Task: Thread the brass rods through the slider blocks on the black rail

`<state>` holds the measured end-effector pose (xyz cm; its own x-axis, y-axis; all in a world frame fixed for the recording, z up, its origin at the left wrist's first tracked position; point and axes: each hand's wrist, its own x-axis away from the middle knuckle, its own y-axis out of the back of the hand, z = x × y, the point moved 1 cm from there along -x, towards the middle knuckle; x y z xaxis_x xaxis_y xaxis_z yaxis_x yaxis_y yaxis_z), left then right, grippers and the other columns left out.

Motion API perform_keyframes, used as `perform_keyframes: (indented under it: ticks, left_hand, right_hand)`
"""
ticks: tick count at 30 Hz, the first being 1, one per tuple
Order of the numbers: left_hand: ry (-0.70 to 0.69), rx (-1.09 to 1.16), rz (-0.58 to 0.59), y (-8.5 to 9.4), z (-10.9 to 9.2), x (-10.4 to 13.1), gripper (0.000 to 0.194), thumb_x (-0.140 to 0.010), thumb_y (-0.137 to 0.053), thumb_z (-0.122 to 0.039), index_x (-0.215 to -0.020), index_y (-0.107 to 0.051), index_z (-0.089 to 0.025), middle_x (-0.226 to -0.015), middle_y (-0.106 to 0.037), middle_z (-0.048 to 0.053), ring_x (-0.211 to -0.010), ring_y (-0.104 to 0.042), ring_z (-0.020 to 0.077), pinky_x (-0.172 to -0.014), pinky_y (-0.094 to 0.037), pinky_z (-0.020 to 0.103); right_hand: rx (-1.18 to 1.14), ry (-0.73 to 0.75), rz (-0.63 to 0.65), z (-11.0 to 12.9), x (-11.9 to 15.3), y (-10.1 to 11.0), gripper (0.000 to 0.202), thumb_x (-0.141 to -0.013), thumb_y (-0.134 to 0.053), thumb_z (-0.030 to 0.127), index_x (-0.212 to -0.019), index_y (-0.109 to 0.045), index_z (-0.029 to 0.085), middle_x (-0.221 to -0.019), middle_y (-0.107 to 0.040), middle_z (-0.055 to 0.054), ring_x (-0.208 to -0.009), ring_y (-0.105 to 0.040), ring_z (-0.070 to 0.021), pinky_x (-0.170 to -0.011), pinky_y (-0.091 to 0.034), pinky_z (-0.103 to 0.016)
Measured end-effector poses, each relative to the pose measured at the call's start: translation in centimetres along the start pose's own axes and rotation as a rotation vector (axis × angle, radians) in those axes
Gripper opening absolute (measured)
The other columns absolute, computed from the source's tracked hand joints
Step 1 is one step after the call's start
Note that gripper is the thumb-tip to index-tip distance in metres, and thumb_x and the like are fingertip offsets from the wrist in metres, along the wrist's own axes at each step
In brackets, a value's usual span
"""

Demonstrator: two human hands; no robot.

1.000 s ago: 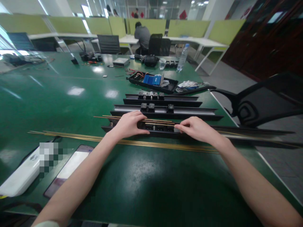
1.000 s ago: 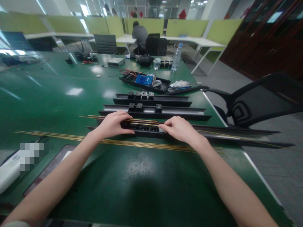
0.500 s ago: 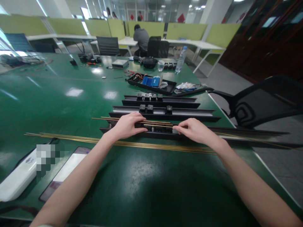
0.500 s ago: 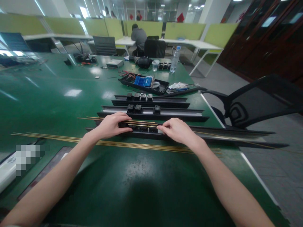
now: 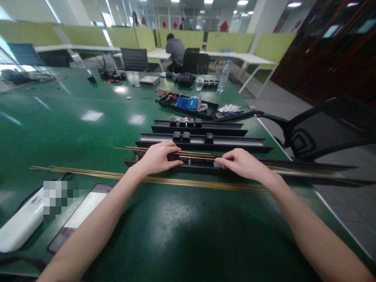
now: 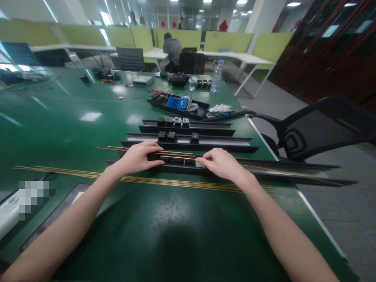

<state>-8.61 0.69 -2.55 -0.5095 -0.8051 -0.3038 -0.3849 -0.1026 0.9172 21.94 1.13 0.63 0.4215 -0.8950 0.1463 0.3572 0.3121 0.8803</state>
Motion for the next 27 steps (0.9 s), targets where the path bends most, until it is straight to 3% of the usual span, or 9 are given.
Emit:
perform_keyframes:
  ticks: [6, 10, 18, 27]
  left_hand:
    - [0.037, -0.011, -0.012, 0.7, 0.0, 0.2, 0.051, -0.088, -0.058, -0.059, -0.118, -0.072, -0.02, -0.114, -0.072, 0.008, -0.104, -0.067, 0.0247, -0.093, -0.051, 0.037]
    - [0.097, -0.008, -0.021, 1.2, 0.7, 0.2, 0.044, -0.097, -0.045, -0.049, -0.119, -0.072, -0.021, -0.116, -0.072, 0.008, -0.103, -0.067, 0.0233, -0.091, -0.05, 0.035]
    - [0.205, -0.24, -0.073, 1.0, 1.4, -0.1, 0.054, -0.103, -0.028, -0.043, -0.082, -0.072, -0.02, -0.089, -0.073, 0.008, -0.09, -0.066, 0.0227, -0.074, -0.045, 0.032]
    - [0.257, -0.315, -0.051, 0.7, 1.4, -0.1, 0.056, -0.104, -0.026, -0.044, -0.078, -0.07, -0.02, -0.087, -0.074, 0.009, -0.084, -0.068, 0.0239, -0.066, -0.041, 0.033]
  right_hand:
    - [-0.008, -0.006, 0.012, -0.1, 0.1, 0.1, 0.052, -0.093, -0.051, 0.058, -0.07, -0.075, 0.018, -0.061, -0.068, -0.002, -0.053, -0.053, -0.0143, -0.054, -0.034, -0.028]
    - [-0.014, -0.015, 0.023, -0.1, 0.2, 0.3, 0.052, -0.092, -0.051, 0.059, -0.071, -0.076, 0.018, -0.063, -0.07, -0.003, -0.053, -0.053, -0.0141, -0.055, -0.035, -0.028]
    - [-0.007, -0.017, 0.021, -0.2, 0.3, 0.6, 0.055, -0.09, -0.051, 0.062, -0.066, -0.074, 0.018, -0.056, -0.065, -0.003, -0.05, -0.051, -0.0144, -0.053, -0.033, -0.029]
    - [-0.005, -0.018, 0.03, -0.4, 0.2, 0.6, 0.054, -0.091, -0.051, 0.061, -0.067, -0.074, 0.018, -0.059, -0.067, -0.003, -0.053, -0.054, -0.0153, -0.055, -0.035, -0.029]
